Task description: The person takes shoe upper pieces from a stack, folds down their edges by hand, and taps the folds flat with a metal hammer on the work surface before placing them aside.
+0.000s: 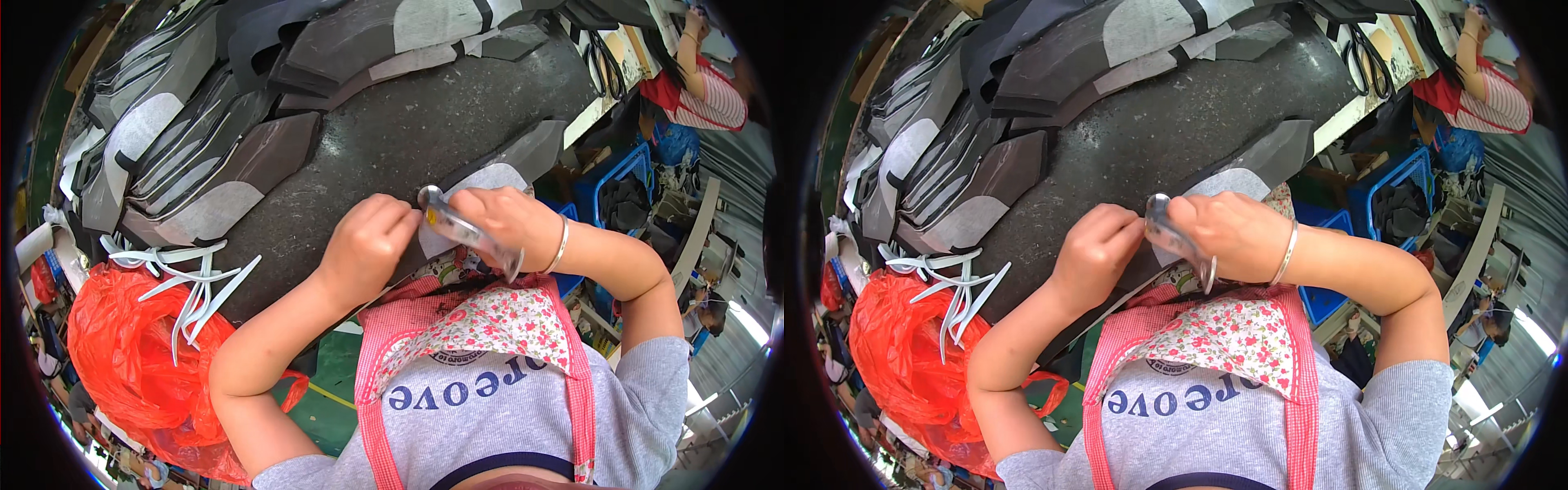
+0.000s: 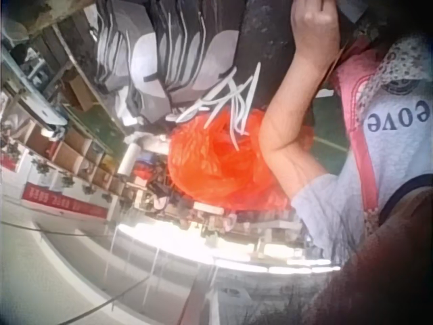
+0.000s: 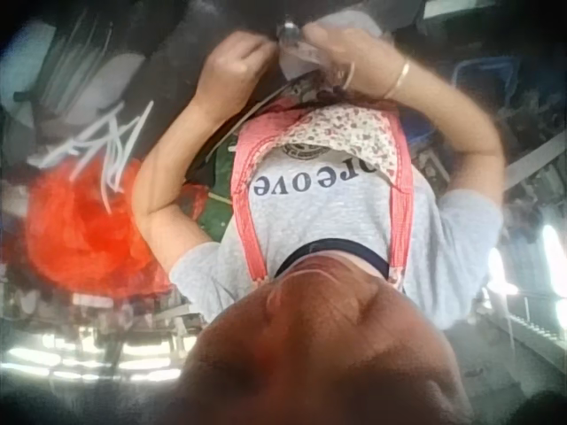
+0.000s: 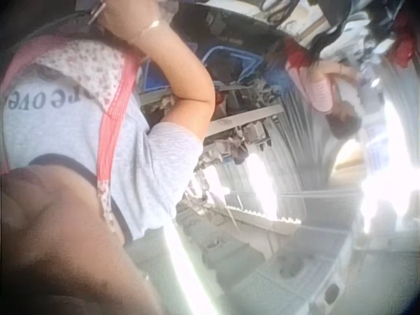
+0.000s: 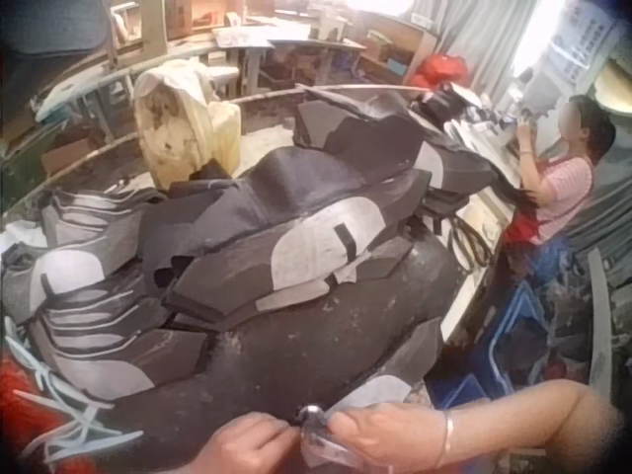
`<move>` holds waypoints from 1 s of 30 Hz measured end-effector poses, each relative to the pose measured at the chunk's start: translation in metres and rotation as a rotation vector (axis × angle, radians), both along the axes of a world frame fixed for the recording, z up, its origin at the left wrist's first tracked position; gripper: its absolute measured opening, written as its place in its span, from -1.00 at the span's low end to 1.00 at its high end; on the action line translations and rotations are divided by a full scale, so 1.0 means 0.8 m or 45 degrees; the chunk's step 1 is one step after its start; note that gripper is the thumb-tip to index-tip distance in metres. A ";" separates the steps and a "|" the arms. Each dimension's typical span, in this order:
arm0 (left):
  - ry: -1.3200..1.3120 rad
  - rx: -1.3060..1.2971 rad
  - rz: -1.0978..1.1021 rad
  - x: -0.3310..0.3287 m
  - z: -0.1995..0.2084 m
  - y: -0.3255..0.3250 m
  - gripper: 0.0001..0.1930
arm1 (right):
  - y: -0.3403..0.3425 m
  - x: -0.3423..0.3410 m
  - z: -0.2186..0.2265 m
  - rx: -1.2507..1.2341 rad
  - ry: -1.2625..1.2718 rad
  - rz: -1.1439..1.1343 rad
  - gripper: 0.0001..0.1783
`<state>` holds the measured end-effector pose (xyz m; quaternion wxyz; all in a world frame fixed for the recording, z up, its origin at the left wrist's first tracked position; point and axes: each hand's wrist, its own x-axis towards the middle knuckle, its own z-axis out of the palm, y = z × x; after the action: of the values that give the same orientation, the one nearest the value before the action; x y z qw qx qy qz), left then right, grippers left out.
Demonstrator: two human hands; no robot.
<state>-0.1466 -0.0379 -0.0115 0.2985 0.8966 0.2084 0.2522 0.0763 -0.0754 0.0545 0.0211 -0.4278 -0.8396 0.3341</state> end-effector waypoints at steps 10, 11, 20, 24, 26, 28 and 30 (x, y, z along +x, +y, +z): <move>-0.003 0.126 -0.012 -0.027 -0.002 0.004 -0.77 | -0.005 -0.020 -0.002 -0.122 0.074 -0.107 -0.61; -0.034 0.020 0.036 -0.030 -0.003 0.003 -0.75 | -0.005 -0.022 -0.001 -0.116 0.047 -0.118 -0.61; 0.013 0.153 0.076 -0.052 -0.008 -0.003 -0.73 | -0.012 -0.026 -0.014 -0.070 0.109 -0.159 -0.62; 0.036 0.249 0.090 -0.054 -0.008 -0.006 -0.73 | -0.010 -0.036 -0.014 -0.120 0.069 -0.172 -0.61; 0.041 0.226 0.115 -0.054 -0.009 -0.008 -0.74 | -0.008 -0.039 -0.011 -0.132 0.149 -0.153 -0.59; 0.044 0.207 0.138 -0.055 -0.009 -0.008 -0.74 | -0.011 -0.044 -0.019 -0.153 0.090 -0.100 -0.58; -0.003 0.084 0.211 -0.056 -0.007 -0.009 -0.74 | -0.012 -0.047 -0.018 -0.085 0.087 -0.166 -0.58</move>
<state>-0.1914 -0.0450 -0.0175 0.2472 0.8853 0.2733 0.2838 0.0388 -0.0854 0.0397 0.0572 -0.4703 -0.7972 0.3742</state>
